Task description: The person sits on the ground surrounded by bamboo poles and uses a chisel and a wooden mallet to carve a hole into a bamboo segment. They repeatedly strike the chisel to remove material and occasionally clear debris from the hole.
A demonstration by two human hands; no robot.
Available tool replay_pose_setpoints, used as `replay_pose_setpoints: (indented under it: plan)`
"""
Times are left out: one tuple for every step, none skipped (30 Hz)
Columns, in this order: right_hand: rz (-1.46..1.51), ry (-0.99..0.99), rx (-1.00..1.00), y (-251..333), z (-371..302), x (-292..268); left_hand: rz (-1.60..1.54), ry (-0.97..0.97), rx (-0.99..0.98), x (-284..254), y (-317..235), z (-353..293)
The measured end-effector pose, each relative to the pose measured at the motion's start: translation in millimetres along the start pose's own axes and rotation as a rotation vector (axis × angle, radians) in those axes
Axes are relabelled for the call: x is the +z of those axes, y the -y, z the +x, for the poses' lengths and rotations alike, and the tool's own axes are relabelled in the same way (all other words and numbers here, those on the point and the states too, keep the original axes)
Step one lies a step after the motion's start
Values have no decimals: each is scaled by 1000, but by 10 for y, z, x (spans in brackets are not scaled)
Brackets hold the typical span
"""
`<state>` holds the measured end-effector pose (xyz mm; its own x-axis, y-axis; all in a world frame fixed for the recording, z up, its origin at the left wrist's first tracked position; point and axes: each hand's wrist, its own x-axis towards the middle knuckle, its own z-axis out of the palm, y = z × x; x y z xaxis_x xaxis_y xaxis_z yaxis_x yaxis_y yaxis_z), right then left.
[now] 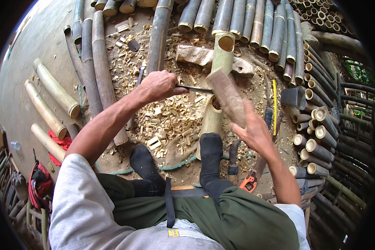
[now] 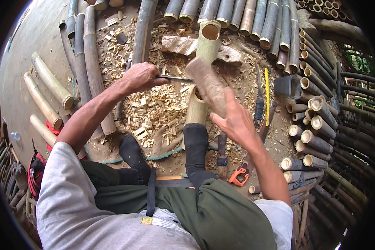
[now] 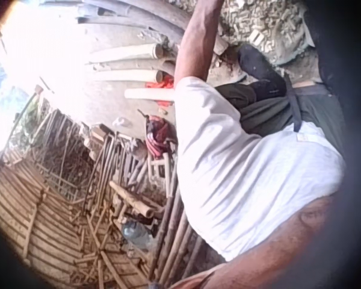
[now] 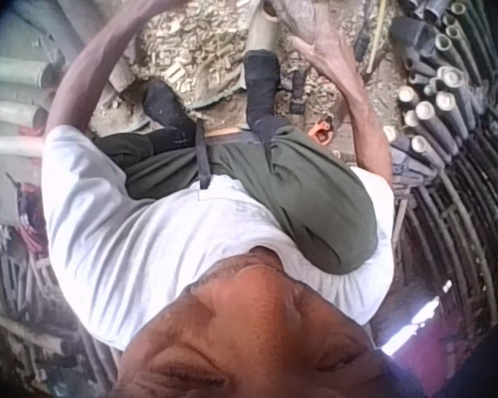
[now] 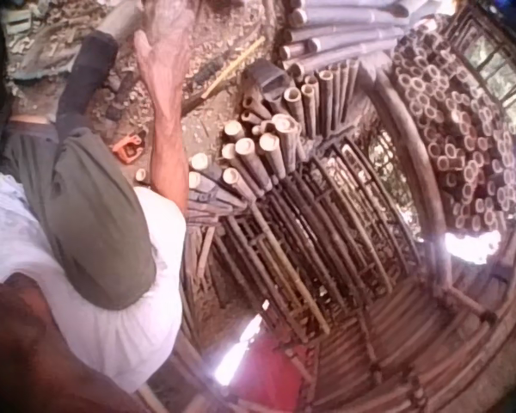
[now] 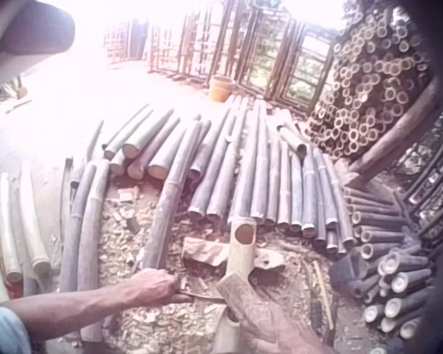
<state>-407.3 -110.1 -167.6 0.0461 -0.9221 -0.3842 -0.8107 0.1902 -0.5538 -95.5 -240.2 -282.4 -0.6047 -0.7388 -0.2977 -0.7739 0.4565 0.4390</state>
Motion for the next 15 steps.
replay_pose_setpoints:
  plan:
    - [-90, 132, 72, 86, 123, -89, 11, -7, 4, 5, 27, -6]
    - [-180, 263, 144, 176, 204, -179, 23, -15, 8, 4, 57, -6]
    - [-134, 207, 57, 265, 212, -284, -16, 25, -8, 3, 59, 23]
    - [-87, 151, -31, 321, 216, -350, -11, 28, -8, 3, 67, 27]
    - [-7, 66, -124, 327, 228, -335, -6, 32, -7, 4, 78, 26]
    - [48, -12, -157, 331, 222, -285, -1, 36, -1, 11, 68, 49]
    - [102, -82, -198, 337, 241, -218, -4, 33, 10, 14, 72, 55]
    - [133, -142, -184, 351, 266, -68, -3, 38, 3, 23, 72, 50]
    - [92, -109, -154, 309, 293, -10, -4, 38, 5, 25, 67, 58]
    - [51, -77, -123, 252, 316, 47, -3, 37, 12, 21, 56, 86]
    - [-52, 54, -77, 154, 414, 57, -1, 41, 27, 4, 62, 107]
    - [-156, 192, -27, 92, 490, 49, -5, 48, 40, 7, 78, 104]
    - [-155, 292, 82, 328, 523, -95, -7, 63, 43, 31, 104, 71]
    - [-96, 299, 49, 260, 598, -124, -50, 79, 27, 46, 126, 85]
    - [-48, 239, -12, 312, 618, -192, -37, 73, 32, 29, 126, 93]
